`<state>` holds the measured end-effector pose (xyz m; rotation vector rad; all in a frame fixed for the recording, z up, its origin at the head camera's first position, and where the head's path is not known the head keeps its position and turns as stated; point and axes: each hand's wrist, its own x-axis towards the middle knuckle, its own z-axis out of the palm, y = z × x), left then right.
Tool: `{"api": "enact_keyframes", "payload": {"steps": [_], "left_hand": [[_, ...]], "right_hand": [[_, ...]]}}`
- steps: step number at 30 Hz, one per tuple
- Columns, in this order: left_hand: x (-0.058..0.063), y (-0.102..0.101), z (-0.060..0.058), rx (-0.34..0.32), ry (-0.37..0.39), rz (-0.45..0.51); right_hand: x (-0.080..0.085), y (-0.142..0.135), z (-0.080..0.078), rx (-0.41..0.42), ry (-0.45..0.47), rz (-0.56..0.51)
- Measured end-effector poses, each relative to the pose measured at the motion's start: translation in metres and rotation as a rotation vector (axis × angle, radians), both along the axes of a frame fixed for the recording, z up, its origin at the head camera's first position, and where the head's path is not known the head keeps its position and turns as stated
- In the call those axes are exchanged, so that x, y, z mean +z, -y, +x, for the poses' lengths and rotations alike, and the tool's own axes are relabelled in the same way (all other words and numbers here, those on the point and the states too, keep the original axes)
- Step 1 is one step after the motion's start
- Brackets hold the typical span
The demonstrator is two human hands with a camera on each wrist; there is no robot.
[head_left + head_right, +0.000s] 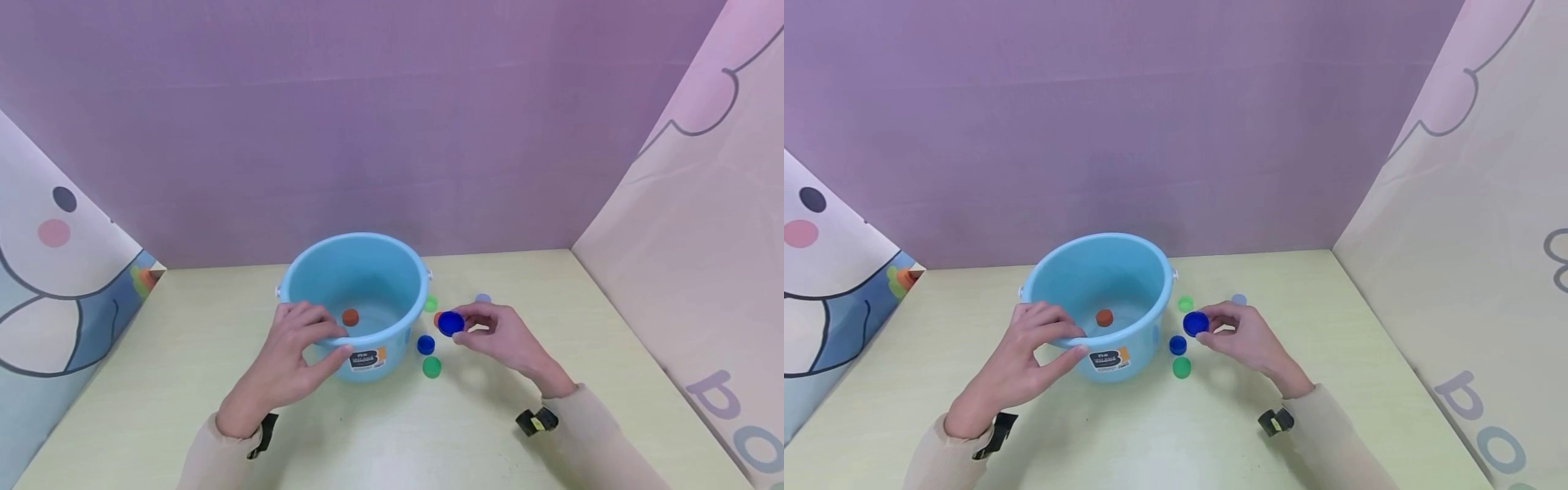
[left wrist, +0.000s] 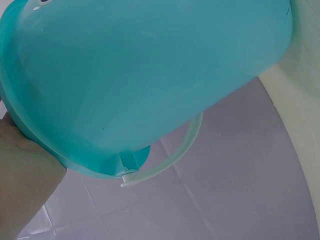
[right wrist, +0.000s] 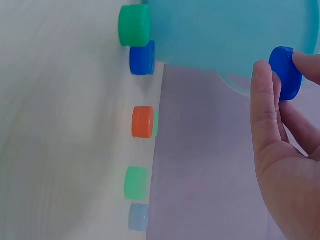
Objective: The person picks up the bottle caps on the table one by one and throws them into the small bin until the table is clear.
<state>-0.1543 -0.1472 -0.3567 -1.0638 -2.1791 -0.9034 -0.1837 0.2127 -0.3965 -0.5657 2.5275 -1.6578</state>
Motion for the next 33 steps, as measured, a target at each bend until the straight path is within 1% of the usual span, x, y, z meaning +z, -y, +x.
{"api": "enact_keyframes", "payload": {"steps": [5, 12, 20, 27, 33], "left_hand": [[0.000, 0.000, 0.000, -0.001, -0.006, 0.002], [0.001, 0.000, 0.001, -0.001, -0.003, 0.001], [0.001, 0.000, 0.001, 0.011, 0.009, -0.004], [0.001, -0.001, 0.000, 0.010, 0.000, -0.006], [0.001, 0.000, -0.001, 0.010, -0.001, -0.005]], "right_hand": [[0.002, 0.002, 0.001, 0.003, -0.015, -0.018], [0.006, 0.005, 0.001, 0.002, -0.033, 0.013], [0.015, 0.010, -0.002, 0.021, -0.047, -0.002], [0.027, 0.014, -0.002, 0.036, -0.065, -0.046], [0.036, 0.015, -0.002, 0.081, -0.095, -0.118]]}}
